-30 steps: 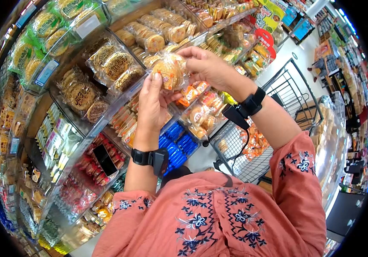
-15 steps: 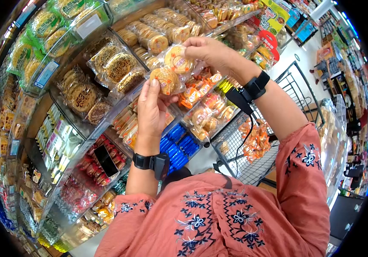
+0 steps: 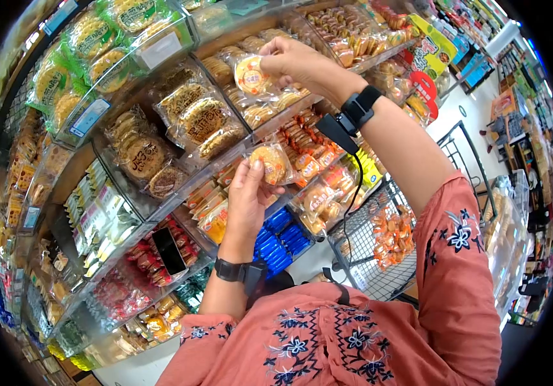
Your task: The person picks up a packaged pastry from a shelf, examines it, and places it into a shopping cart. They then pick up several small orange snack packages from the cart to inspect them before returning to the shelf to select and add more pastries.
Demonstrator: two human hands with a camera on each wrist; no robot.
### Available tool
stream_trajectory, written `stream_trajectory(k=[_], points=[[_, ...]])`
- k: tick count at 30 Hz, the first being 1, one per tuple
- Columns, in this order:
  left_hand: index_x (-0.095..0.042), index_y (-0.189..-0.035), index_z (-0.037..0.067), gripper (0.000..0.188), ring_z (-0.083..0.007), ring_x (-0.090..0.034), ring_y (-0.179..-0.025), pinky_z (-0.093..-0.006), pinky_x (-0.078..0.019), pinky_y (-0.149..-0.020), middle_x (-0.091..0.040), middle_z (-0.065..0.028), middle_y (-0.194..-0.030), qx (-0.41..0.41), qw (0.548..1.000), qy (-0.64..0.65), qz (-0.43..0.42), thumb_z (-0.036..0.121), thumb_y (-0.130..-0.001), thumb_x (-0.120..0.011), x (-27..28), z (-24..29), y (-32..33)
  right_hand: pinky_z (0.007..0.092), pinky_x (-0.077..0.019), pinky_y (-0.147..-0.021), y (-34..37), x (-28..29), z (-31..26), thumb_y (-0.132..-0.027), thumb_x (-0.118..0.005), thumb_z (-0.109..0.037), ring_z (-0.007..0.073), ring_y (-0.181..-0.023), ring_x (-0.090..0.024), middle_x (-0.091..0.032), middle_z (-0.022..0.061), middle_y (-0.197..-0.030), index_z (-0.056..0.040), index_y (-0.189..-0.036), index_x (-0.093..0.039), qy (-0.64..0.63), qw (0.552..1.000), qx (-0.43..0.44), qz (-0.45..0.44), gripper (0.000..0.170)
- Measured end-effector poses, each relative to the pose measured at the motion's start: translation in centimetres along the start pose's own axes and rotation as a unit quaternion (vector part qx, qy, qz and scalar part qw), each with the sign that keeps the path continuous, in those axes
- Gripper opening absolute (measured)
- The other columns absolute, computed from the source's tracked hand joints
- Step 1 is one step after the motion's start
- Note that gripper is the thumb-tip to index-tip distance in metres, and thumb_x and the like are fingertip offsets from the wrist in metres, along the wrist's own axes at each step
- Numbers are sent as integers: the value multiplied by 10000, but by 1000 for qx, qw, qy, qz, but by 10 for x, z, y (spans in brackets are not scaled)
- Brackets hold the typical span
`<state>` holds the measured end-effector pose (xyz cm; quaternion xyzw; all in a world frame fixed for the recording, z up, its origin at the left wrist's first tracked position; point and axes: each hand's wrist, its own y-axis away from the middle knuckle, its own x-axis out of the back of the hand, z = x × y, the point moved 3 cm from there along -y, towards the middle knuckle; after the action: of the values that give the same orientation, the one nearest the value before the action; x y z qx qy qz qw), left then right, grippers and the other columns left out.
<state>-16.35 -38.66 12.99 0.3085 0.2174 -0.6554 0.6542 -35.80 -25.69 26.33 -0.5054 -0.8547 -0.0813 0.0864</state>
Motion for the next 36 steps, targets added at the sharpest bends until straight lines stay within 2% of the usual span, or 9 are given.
stream_trajectory(k=[4,8,9,12,13,22,26,27,36], points=[[-543,-1225,55,302,-125,-688,-886,-305,-599,-697,-684,-43,-1072,10,1000,-11,18,291,-1037,-550,9,-1,5,271,-514,-570,-25,-8,-1,-812,-706,-162,131,-701,-615,-627,70,-815,34,-1060,-571,-50,997,50,38,343],[-540,-1224,53,301,-128,-686,-896,-304,-598,-718,-681,-48,-1078,20,999,-25,26,293,-1042,-537,13,-4,10,314,-595,-683,-56,-20,19,-867,-691,-160,153,-841,-613,-566,114,-1066,56,-1187,-477,-13,991,75,111,442],[-538,-1223,54,299,-129,-685,-897,-303,-598,-723,-681,-49,-1077,21,999,-31,29,293,-1043,-534,12,-5,12,303,-587,-682,-53,-26,13,-880,-671,-145,160,-848,-623,-558,152,-1171,62,-1334,-416,10,990,63,126,560],[-566,-1189,104,226,-91,-664,-837,-308,-582,-724,-666,14,-982,38,999,-20,32,272,-1039,-547,12,-10,15,294,-578,-690,-56,-39,6,-879,-659,-146,174,-827,-631,-575,185,-1227,28,-1415,-396,69,990,96,81,621],[-538,-1226,64,287,-132,-685,-883,-301,-596,-727,-678,-49,-1071,37,999,-29,21,286,-1045,-525,16,-13,15,296,-574,-684,-54,-41,2,-873,-657,-163,180,-807,-636,-597,185,-1257,-5,-1396,-449,91,989,79,85,584],[-536,-1253,83,282,-122,-666,-939,-311,-569,-729,-673,-26,-1093,63,996,-47,50,273,-1046,-519,24,-14,24,404,-489,-950,-103,-54,26,-817,-671,-160,358,-1097,-640,-668,220,-1166,-31,-1238,-555,295,939,145,104,455],[-543,-1246,88,282,-118,-663,-925,-308,-565,-724,-669,-21,-1095,65,994,-56,60,282,-1042,-531,27,-14,25,461,-495,-875,-107,-53,43,-787,-637,-76,419,-1028,-633,-675,229,-1068,-32,-1169,-567,355,909,192,103,391],[-544,-1244,89,281,-118,-663,-925,-307,-564,-724,-669,-21,-1094,66,994,-56,60,283,-1041,-534,28,-14,25,501,-505,-895,-110,-53,44,-828,-587,-61,430,-1065,-628,-673,235,-1112,-53,-1264,-554,403,897,163,78,437],[-556,-1230,95,281,-116,-665,-914,-298,-562,-732,-673,-15,-1075,78,993,-62,59,296,-1034,-554,34,-20,16,447,-558,-830,-117,-56,61,-850,-586,-88,328,-1005,-697,-712,174,-1119,-60,-1130,-704,614,759,199,90,305]])
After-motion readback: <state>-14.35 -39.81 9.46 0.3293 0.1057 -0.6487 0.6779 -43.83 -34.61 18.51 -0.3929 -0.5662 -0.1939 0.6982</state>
